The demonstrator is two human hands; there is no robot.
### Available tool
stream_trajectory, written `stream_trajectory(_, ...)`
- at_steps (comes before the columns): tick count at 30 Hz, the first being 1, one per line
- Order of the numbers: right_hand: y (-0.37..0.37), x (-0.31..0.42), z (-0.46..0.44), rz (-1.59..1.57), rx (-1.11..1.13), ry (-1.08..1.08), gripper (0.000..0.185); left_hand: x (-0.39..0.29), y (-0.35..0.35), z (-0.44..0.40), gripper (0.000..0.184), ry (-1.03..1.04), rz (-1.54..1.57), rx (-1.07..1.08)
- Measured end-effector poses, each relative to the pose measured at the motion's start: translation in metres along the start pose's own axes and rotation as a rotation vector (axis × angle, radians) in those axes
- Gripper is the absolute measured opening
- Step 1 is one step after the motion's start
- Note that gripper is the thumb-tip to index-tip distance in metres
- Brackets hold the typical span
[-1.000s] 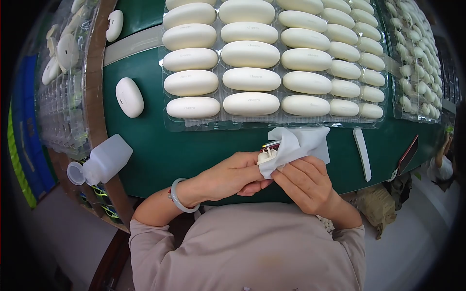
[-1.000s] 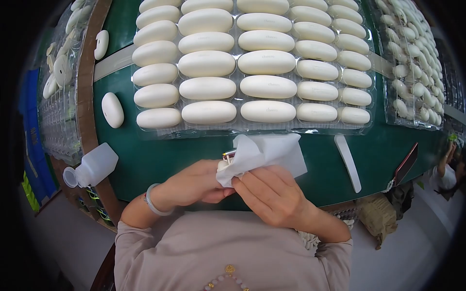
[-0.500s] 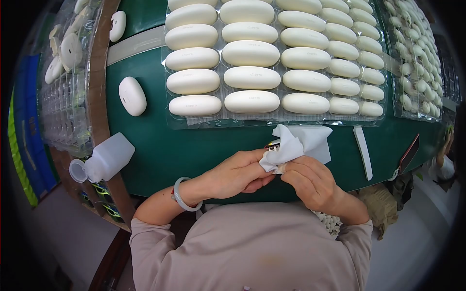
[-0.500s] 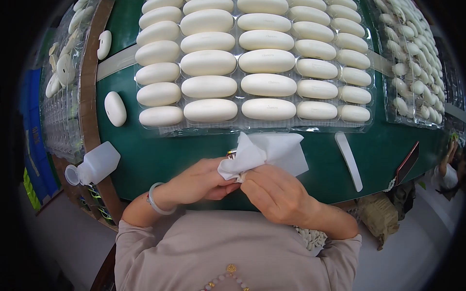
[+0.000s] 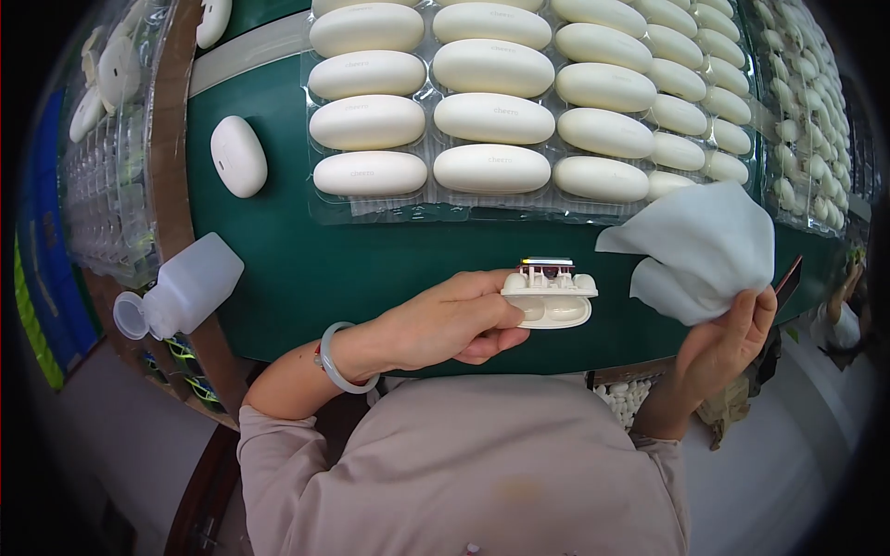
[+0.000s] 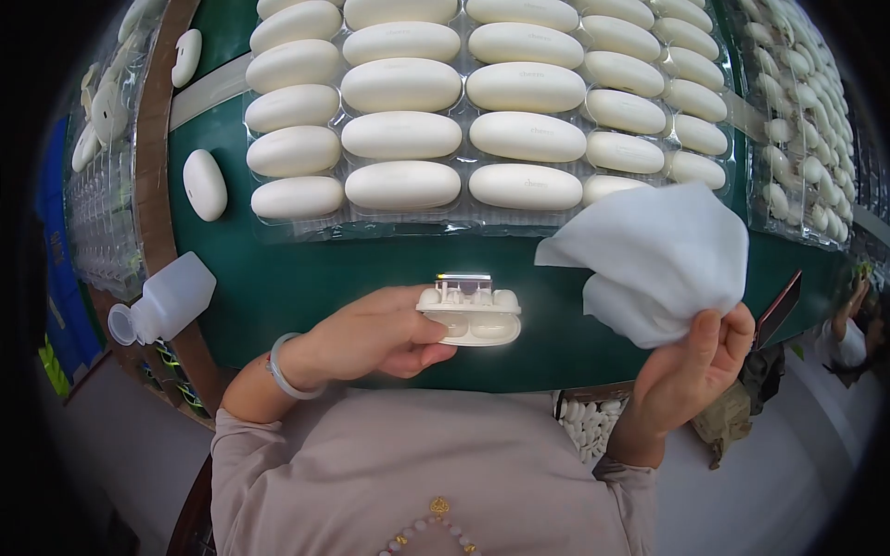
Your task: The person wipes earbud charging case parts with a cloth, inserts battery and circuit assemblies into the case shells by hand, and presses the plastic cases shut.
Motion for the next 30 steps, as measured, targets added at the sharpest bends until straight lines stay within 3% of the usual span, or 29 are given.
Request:
stream_trajectory(3, 0.013, 0.007, 0.029, 0.095, 0.034, -0.105, 0.019, 0.004, -0.004, -0.001, 0.02, -0.006, 0.025, -0.013)
stream_trajectory(8, 0.071, -0.005, 0.066, 0.363, 0.556, -0.233, 0.031, 0.006, -0.003, 0.001, 0.028, -0.045, 0.051, -0.002)
stream_trajectory(12, 0.09, -0.003, 0.068, 0.443, 0.616, -0.337, 0.03, 0.006, -0.003, 0.001, 0.031, -0.055, 0.053, -0.019)
stream_trajectory(16, 0.118, 0.003, 0.078, 0.729, 0.772, -0.535, 0.035, 0.004, -0.002, 0.001, 0.033, -0.049, 0.002, -0.018)
stream_trajectory(21, 0.108, -0.015, 0.075, 0.695, 0.672, -0.427, 0.037, 0.006, 0.0, 0.0, 0.034, 0.006, -0.036, 0.03)
stream_trajectory(24, 0.105, -0.022, 0.071, 0.633, 0.623, -0.339, 0.039, -0.002, 0.005, -0.001, 0.018, 0.117, -0.187, 0.036)
stream_trajectory(30, 0.106, -0.032, 0.068, 0.535, 0.606, -0.21, 0.038, -0.01, 0.006, 0.0, 0.018, 0.269, -0.352, 0.009)
Point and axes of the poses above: each hand's wrist, its own z-axis away from the middle knuckle, its own y-axis out of the palm, x = y × z, the point moved 10 cm from there along -z, towards the middle knuckle, and after that the axes turned 4 degrees about y, right-handed, at the moved point
